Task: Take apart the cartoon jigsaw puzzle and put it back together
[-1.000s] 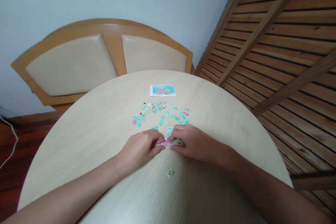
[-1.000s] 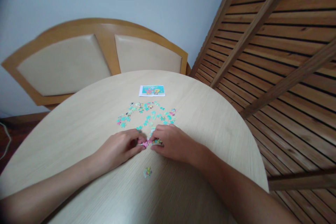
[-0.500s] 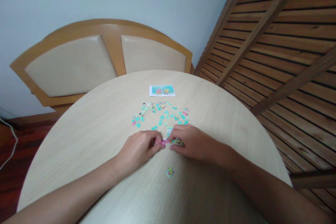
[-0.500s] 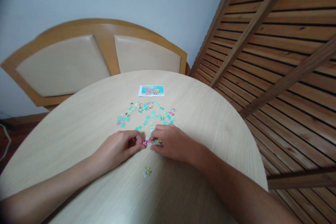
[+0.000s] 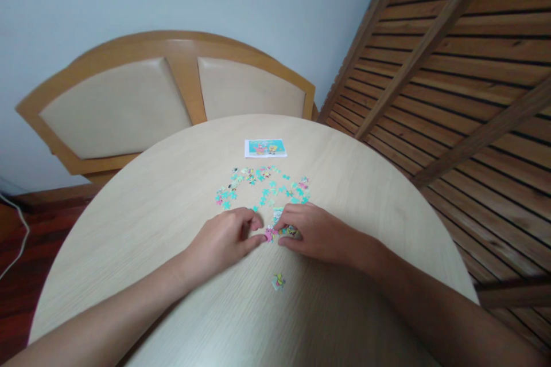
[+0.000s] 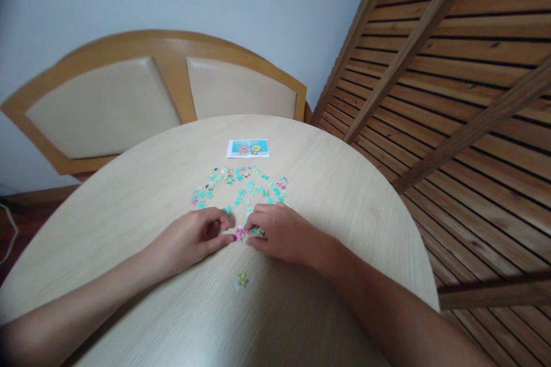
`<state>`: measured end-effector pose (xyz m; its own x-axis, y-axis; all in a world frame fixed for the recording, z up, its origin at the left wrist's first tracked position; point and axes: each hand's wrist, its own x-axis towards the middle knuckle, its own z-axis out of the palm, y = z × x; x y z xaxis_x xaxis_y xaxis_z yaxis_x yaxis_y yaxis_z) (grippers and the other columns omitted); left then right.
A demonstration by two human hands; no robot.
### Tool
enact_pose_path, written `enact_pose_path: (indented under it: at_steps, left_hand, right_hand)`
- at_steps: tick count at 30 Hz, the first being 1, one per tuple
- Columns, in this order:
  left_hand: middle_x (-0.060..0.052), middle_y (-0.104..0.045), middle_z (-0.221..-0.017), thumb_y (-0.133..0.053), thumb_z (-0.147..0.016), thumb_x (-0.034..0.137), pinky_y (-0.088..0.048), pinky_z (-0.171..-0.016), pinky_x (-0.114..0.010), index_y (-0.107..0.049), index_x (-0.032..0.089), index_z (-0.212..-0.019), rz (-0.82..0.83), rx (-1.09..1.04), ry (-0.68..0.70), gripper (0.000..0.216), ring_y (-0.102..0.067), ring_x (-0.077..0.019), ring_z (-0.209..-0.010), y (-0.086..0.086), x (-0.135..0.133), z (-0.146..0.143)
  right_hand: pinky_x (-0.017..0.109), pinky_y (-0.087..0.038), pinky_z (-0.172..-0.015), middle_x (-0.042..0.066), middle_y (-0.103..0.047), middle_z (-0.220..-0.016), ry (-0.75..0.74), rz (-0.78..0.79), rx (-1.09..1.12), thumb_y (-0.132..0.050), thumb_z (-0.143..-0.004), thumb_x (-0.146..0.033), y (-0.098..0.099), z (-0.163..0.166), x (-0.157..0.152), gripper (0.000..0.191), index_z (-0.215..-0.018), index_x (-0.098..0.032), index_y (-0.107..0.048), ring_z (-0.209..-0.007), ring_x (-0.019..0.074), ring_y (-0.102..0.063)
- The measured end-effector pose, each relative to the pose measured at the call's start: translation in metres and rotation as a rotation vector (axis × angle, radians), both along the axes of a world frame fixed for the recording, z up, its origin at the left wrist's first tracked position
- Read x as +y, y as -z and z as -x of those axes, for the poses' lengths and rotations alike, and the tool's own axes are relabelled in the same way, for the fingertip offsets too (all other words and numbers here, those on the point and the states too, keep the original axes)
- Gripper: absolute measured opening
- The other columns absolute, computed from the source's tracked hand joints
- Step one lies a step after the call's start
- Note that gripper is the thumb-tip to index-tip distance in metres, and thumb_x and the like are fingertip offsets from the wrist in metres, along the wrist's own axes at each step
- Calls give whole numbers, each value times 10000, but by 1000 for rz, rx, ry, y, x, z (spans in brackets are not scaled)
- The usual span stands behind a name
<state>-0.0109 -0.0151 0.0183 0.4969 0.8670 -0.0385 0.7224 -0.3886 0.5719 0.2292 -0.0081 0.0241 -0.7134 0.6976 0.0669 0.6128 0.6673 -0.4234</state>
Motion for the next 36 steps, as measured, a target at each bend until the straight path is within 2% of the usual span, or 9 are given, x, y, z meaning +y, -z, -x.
enact_pose_path:
  at_steps: [3, 8, 14, 21, 27, 32, 34, 36]
  left_hand:
    - [-7, -680, -862, -682, -878, 315, -403, -651, -277, -684, 230, -979, -57, 27, 28, 131, -599, -181, -752, 0, -1, 0]
    - [-20, -687, -944, -660, -912, 302, -444, -708, -289, -703, 246, -985, -55, 1, 67, 102, -624, -195, -833, 2, -3, -2]
    - [-12, -679, -909, -637, -918, 274, -456, -710, -290, -709, 253, -945, -64, 15, 66, 79, -629, -191, -811, 3, -2, -2]
    - [-20, -688, -921, -650, -913, 305, -465, -706, -304, -693, 240, -944, -91, 92, 68, 84, -648, -208, -836, -3, -1, 2]
    - [-44, -675, -994, -754, -866, 332, -496, -876, -394, -674, 227, -1000, -114, 41, 127, 188, -632, -264, -1017, 0, 0, 3]
    - [-65, -657, -1086, -799, -835, 308, -490, -941, -451, -652, 222, -1036, -156, 17, 164, 263, -604, -282, -1069, 1, 10, 14]
    - [-63, -651, -1111, -788, -850, 323, -493, -948, -454, -646, 225, -1038, -171, -7, 175, 255, -600, -277, -1075, 0, 11, 16]
    - [-65, -647, -1116, -748, -888, 381, -497, -953, -455, -641, 225, -1044, -190, -30, 167, 245, -601, -272, -1074, 0, 10, 15]
  right_hand:
    - [333, -438, -850, 48, -719, -1035, 4, -20, -9, -698, -927, -291, 0, 1, -1, 185, -1085, -198, -724, -984, 219, -660]
    - [336, -420, -830, 44, -722, -1000, 0, -72, -11, -656, -953, -267, 1, 6, -3, 153, -1071, -213, -738, -965, 215, -659]
    - [320, -399, -810, 35, -727, -942, -18, -90, 22, -696, -929, -240, 4, 9, -3, 81, -973, -200, -751, -930, 201, -663]
    - [315, -380, -782, 23, -722, -869, -68, -97, 28, -716, -919, -259, 6, 13, -6, 113, -847, -173, -719, -855, 185, -661]
    - [321, -383, -819, 1, -733, -862, -99, -32, 74, -754, -897, -292, 9, 17, -7, 131, -828, -187, -719, -858, 175, -670]
    - [308, -409, -822, -4, -736, -843, -152, -25, 71, -730, -911, -271, 1, 12, -4, 98, -842, -204, -749, -856, 166, -678]
    - [299, -428, -804, 4, -738, -850, -77, -54, 82, -706, -922, -269, -2, 4, 3, 104, -855, -205, -753, -832, 163, -673]
    - [300, -444, -800, 8, -737, -831, 103, -110, 92, -689, -925, -258, -2, -8, 15, 113, -848, -204, -752, -808, 166, -665]
